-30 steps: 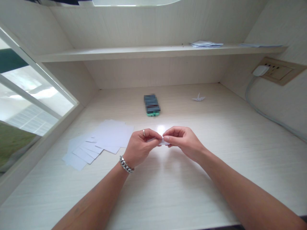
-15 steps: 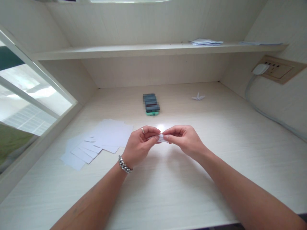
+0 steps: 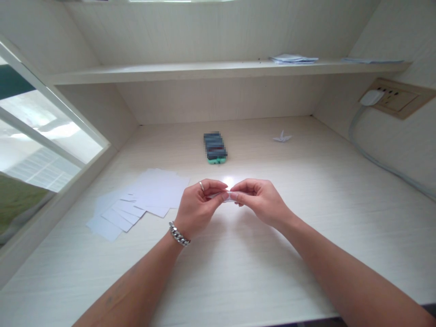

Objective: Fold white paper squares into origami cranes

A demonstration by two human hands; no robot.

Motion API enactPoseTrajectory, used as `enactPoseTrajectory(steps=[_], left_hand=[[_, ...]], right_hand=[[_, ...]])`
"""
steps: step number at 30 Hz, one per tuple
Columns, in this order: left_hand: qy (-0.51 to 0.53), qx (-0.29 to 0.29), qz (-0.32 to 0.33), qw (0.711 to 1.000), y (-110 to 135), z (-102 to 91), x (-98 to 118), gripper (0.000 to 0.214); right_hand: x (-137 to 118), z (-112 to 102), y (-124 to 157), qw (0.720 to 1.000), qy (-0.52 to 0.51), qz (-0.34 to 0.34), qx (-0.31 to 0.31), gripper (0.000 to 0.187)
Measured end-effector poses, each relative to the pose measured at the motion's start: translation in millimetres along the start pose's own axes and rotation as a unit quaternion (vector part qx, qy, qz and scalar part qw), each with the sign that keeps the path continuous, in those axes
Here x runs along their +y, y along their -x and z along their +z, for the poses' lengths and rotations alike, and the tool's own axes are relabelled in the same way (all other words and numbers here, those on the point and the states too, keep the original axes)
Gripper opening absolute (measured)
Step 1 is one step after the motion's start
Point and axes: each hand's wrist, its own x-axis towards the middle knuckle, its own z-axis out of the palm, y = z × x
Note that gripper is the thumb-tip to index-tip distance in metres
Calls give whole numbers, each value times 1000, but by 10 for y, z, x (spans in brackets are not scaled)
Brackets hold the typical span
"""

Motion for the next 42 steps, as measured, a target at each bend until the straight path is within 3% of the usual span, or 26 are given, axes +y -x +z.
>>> enactPoseTrajectory(steps=[10, 17, 42], left_hand=[[-21, -11, 10, 1000, 25, 7, 1, 28], [36, -39, -25, 998, 11, -4, 38, 32], [15, 1, -31, 999, -26, -29, -11, 25]], right_hand=[[-14, 22, 11, 998, 57, -20, 21, 18], [-19, 13, 18, 996, 80, -30, 38, 14], [1, 52, 23, 992, 104, -53, 42, 10]])
